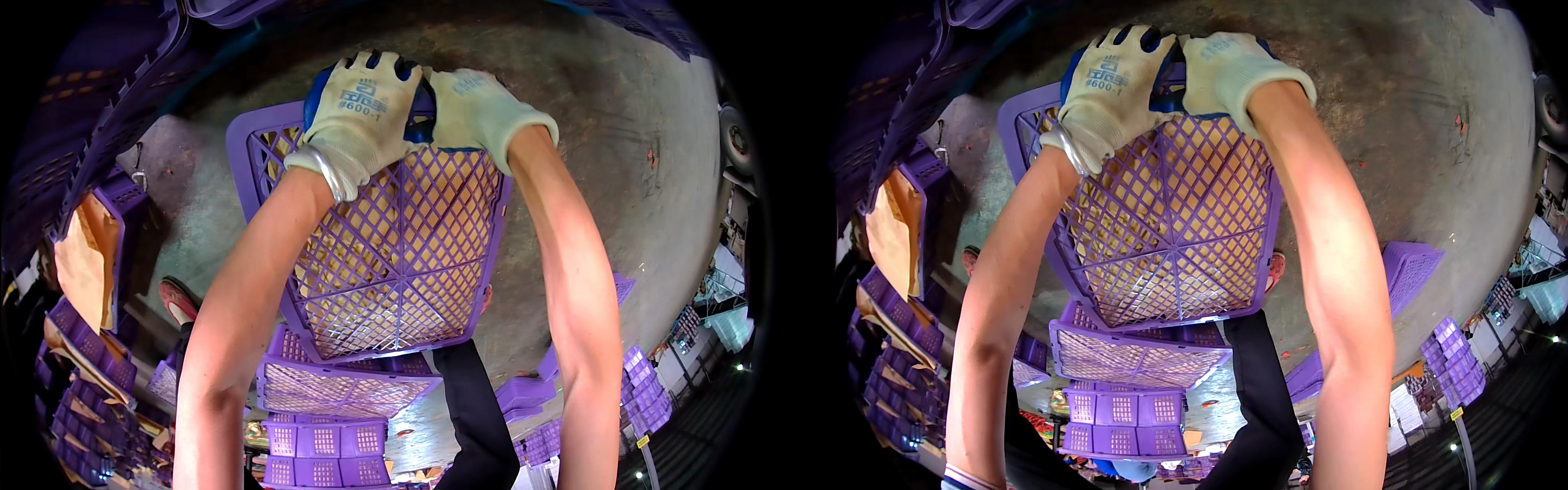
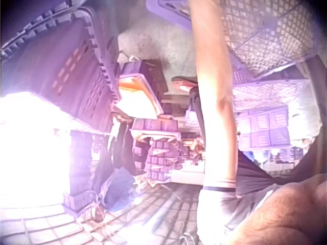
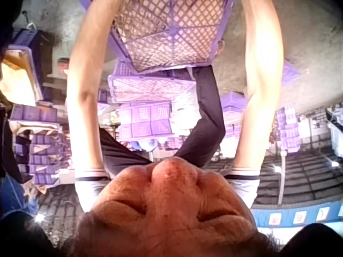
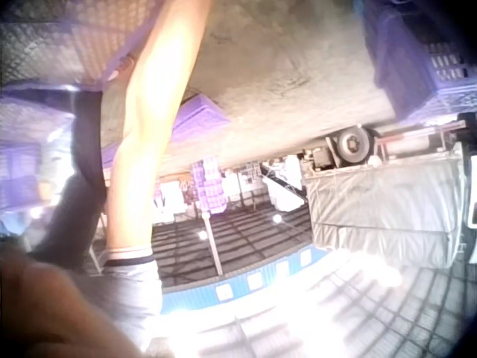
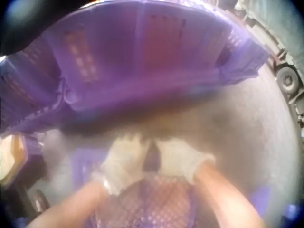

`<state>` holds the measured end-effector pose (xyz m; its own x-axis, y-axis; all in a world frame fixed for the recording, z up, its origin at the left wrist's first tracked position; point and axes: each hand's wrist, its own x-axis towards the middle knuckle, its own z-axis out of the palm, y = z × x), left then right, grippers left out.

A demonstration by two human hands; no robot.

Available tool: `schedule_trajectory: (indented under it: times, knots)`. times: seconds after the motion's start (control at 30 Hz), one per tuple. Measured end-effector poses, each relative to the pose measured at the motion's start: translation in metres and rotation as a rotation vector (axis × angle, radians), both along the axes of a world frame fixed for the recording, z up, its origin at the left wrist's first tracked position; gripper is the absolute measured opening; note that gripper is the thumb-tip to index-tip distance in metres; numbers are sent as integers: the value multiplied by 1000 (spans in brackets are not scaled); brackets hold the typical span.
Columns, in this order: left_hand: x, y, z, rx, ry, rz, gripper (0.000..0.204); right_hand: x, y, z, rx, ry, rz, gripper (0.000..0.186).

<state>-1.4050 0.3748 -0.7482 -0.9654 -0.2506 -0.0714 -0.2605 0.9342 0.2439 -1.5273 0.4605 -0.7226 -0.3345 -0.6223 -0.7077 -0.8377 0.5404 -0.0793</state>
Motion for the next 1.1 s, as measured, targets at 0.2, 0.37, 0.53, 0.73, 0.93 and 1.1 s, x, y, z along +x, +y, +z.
schedule_trajectory:
  times: [0.2, 0.37, 0.53, 0.73, 0.93, 1.1]
  knots:
    - [-4, -9, 6, 234, -285, 9, 60, 2, 66, -16, -720, -359, -329, 78]
    - [-3, -16, -2, 330, -323, 50, 54, 7, 70, -24, -1069, -749, -818, 71]
    - [-5, -10, -10, 315, -277, 64, 58, 8, 65, -31, -837, -147, -423, 48]
    - [6, -2, -17, 150, -45, -11, 60, -11, 63, -36, -539, -19, -168, 42]
    - [-7, -1, 6, 176, -189, -32, 64, -17, 68, -28, -542, -203, -316, 47]
    - [-23, -7, 22, 304, -437, 51, 56, -26, 75, -37, -516, -227, -251, 57]
